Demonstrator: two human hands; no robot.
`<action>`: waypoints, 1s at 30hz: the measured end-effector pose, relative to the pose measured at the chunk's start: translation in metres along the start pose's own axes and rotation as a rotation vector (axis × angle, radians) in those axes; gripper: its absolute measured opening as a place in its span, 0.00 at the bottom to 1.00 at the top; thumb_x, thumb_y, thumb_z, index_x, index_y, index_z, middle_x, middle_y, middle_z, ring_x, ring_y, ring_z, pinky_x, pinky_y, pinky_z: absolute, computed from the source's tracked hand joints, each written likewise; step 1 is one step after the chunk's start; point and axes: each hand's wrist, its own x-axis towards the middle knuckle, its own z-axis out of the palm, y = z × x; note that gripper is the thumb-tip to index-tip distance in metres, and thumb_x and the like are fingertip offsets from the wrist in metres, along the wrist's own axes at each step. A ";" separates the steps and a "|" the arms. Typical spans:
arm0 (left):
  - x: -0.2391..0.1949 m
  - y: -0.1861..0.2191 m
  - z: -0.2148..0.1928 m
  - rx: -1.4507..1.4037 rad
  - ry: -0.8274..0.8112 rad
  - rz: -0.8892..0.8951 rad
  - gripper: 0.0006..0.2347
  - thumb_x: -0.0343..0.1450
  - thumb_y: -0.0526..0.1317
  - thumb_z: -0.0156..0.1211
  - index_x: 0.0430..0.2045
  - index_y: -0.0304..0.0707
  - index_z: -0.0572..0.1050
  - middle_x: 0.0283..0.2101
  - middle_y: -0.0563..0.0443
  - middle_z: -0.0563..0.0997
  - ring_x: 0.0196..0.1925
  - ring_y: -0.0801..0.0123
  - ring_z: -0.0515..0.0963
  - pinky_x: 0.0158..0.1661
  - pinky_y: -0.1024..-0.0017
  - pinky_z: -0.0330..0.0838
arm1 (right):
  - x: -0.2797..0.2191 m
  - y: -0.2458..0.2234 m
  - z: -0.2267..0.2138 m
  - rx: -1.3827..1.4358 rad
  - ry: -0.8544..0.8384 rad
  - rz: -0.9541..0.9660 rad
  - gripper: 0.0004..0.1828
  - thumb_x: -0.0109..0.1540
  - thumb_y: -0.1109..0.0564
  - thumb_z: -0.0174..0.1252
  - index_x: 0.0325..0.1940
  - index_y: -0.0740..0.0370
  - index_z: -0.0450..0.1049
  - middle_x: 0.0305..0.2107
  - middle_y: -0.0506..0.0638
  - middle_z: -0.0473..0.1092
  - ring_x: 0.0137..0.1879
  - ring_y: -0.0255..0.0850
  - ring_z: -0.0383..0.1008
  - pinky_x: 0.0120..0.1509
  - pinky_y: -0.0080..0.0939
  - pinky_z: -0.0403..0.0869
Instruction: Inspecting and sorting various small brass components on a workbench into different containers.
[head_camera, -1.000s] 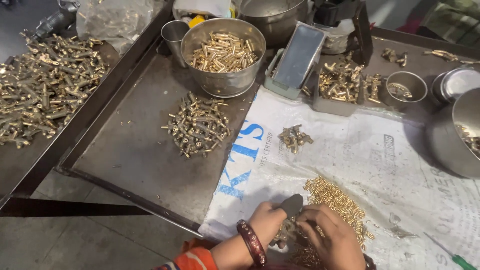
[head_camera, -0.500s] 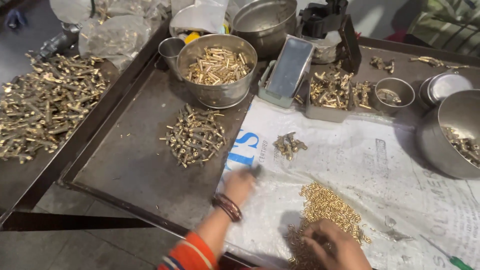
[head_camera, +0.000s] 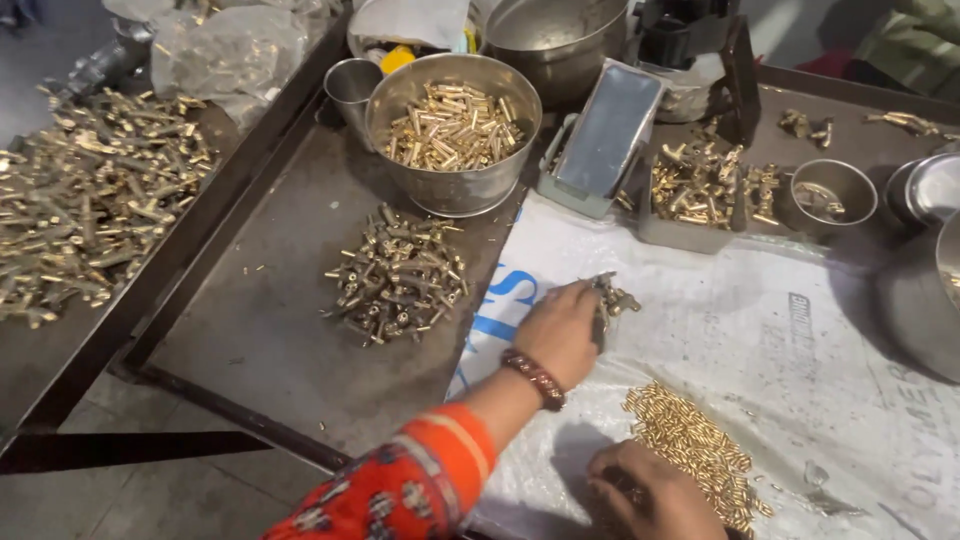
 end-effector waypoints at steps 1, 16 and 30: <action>0.011 -0.006 0.009 -0.009 -0.005 0.000 0.23 0.59 0.32 0.63 0.52 0.35 0.75 0.54 0.38 0.76 0.58 0.47 0.73 0.56 0.56 0.68 | -0.001 -0.001 -0.002 -0.004 0.000 0.009 0.12 0.55 0.55 0.69 0.42 0.51 0.79 0.39 0.45 0.81 0.47 0.39 0.84 0.52 0.40 0.80; 0.031 -0.033 0.006 0.286 -0.138 0.140 0.13 0.63 0.31 0.59 0.39 0.46 0.82 0.61 0.42 0.74 0.61 0.48 0.74 0.53 0.57 0.74 | -0.087 0.148 -0.042 0.185 0.396 0.474 0.13 0.58 0.55 0.68 0.45 0.60 0.82 0.37 0.51 0.81 0.45 0.39 0.87 0.55 0.41 0.82; -0.113 0.056 0.029 -1.061 -0.577 -0.658 0.14 0.66 0.33 0.51 0.44 0.30 0.79 0.36 0.49 0.87 0.29 0.73 0.81 0.24 0.78 0.72 | -0.066 0.061 -0.067 -0.362 0.303 0.418 0.12 0.59 0.46 0.63 0.45 0.44 0.82 0.45 0.43 0.76 0.45 0.44 0.81 0.51 0.44 0.79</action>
